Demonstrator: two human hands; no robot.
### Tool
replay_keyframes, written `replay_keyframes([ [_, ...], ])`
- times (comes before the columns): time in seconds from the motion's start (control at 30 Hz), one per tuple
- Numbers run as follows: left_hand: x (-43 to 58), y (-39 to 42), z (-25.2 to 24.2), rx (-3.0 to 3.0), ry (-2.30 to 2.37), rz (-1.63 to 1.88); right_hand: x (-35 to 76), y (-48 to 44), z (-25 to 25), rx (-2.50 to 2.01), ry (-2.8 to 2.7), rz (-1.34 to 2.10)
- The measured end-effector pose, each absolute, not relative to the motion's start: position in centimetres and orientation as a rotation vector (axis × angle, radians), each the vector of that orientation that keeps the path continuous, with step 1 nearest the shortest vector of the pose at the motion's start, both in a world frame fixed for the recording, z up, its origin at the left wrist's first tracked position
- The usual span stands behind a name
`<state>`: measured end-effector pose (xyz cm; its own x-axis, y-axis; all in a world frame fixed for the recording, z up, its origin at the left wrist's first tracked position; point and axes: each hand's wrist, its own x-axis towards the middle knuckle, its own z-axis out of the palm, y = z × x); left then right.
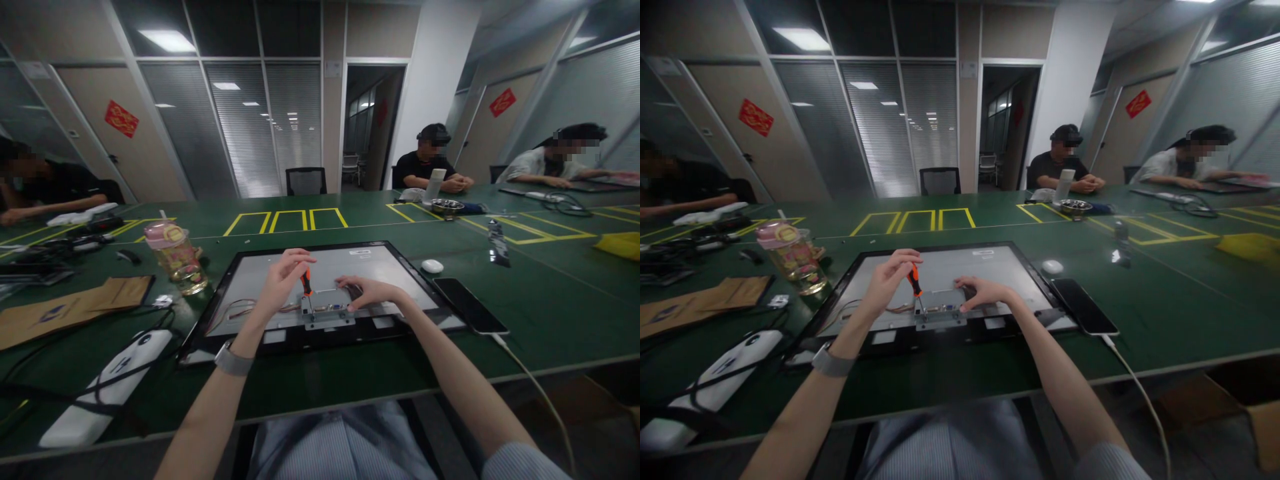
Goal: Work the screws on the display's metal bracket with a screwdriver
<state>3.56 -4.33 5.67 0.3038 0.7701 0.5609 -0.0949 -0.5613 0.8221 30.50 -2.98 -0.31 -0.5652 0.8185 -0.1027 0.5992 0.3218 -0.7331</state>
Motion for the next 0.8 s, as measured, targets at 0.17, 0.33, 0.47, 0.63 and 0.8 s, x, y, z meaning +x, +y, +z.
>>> replay_keyframes([
  [0.17, 3.50, -4.41, 5.58, 1.536, 0.448, 1.164, 30.48, -3.11, -0.14, -1.294, -2.319, 1.064],
  [0.33, 3.52, -4.04, 5.08, 1.671, 0.578, 1.333, 30.51, -3.06, -0.25, -1.279, -2.305, 1.086],
  [0.47, 3.46, -3.98, 5.21, 1.697, 0.569, 1.343, 30.47, -3.10, -0.13, -1.258, -2.306, 1.102],
  [0.63, 3.50, -4.38, 5.61, 1.521, 0.388, 1.184, 30.26, -3.21, 0.06, -1.304, -2.314, 1.078],
  [0.8, 3.45, -4.20, 5.21, 1.592, 0.526, 1.215, 30.35, -3.09, -0.21, -1.281, -2.295, 1.091],
])
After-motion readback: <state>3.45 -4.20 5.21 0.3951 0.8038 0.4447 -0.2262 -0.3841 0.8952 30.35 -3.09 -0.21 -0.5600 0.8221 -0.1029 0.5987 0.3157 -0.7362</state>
